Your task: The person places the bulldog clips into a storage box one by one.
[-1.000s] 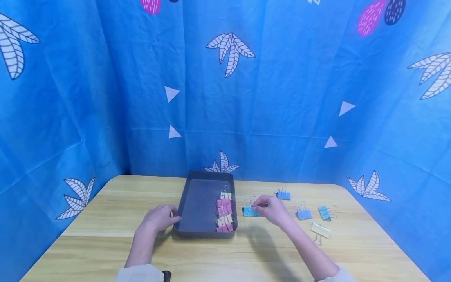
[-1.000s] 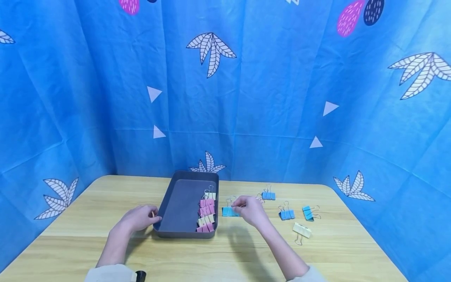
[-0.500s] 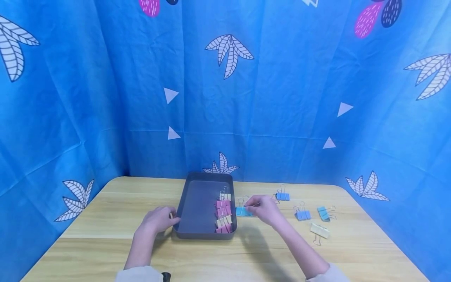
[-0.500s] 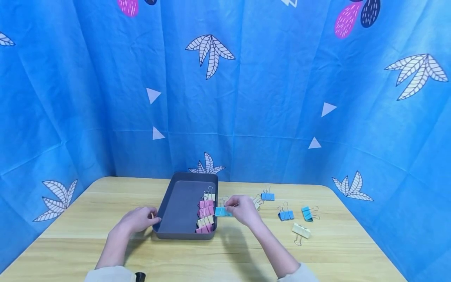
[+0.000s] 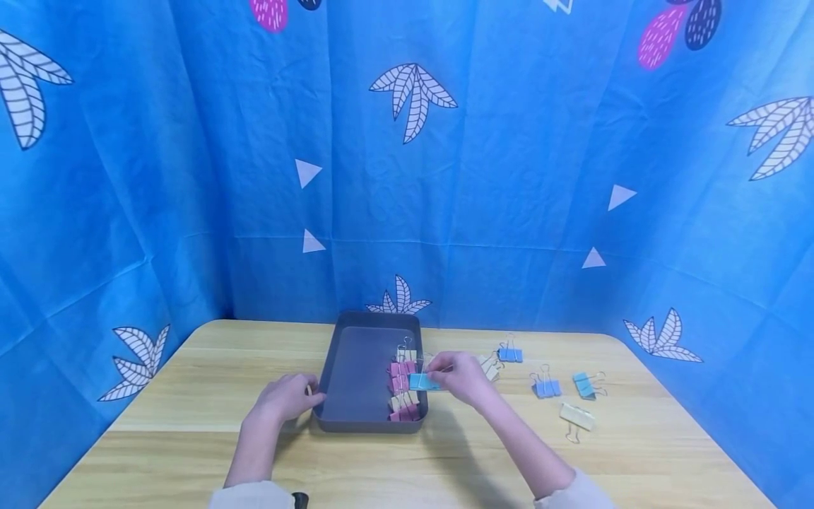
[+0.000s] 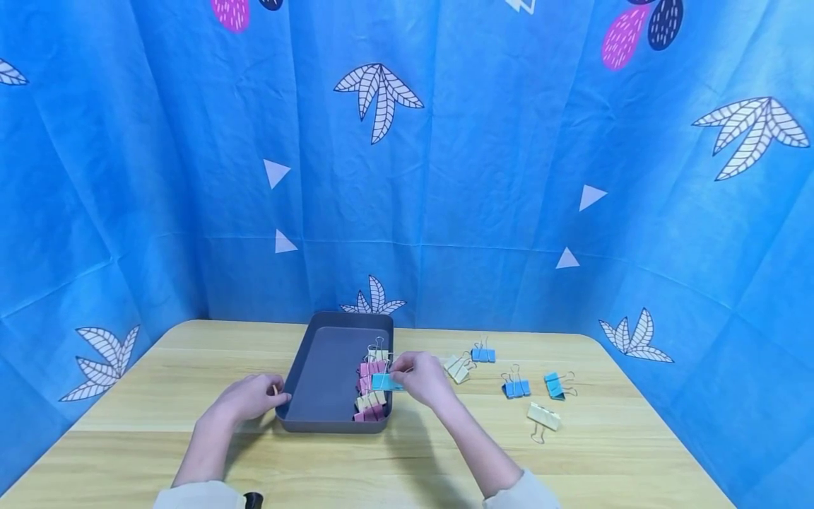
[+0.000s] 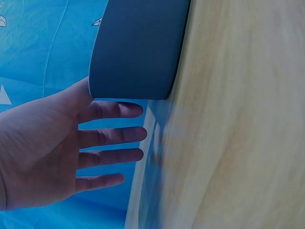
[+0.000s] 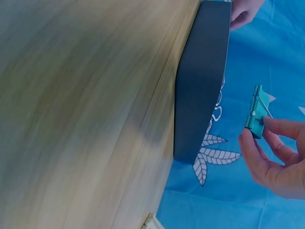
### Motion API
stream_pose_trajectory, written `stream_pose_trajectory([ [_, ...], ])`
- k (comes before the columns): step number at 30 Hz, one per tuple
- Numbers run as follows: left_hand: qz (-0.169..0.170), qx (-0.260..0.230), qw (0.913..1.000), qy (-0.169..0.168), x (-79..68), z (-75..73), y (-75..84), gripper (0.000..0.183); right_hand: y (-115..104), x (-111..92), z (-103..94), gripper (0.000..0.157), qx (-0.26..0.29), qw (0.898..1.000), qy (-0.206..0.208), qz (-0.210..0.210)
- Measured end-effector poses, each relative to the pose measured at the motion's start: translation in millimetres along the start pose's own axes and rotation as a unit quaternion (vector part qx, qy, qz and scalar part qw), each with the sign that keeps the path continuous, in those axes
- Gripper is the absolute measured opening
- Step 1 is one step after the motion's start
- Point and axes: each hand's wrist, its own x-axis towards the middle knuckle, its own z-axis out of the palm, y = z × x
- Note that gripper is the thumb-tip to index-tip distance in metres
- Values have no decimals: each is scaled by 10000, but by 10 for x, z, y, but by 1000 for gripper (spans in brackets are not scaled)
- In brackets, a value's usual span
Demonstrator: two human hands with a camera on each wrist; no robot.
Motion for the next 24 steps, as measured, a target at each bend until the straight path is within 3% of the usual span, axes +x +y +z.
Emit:
stream_pose_trajectory([
  [24,-8,-47,10000,0,1,18,-5,18,-224,130,366,8,-255,9989,-309,-259],
])
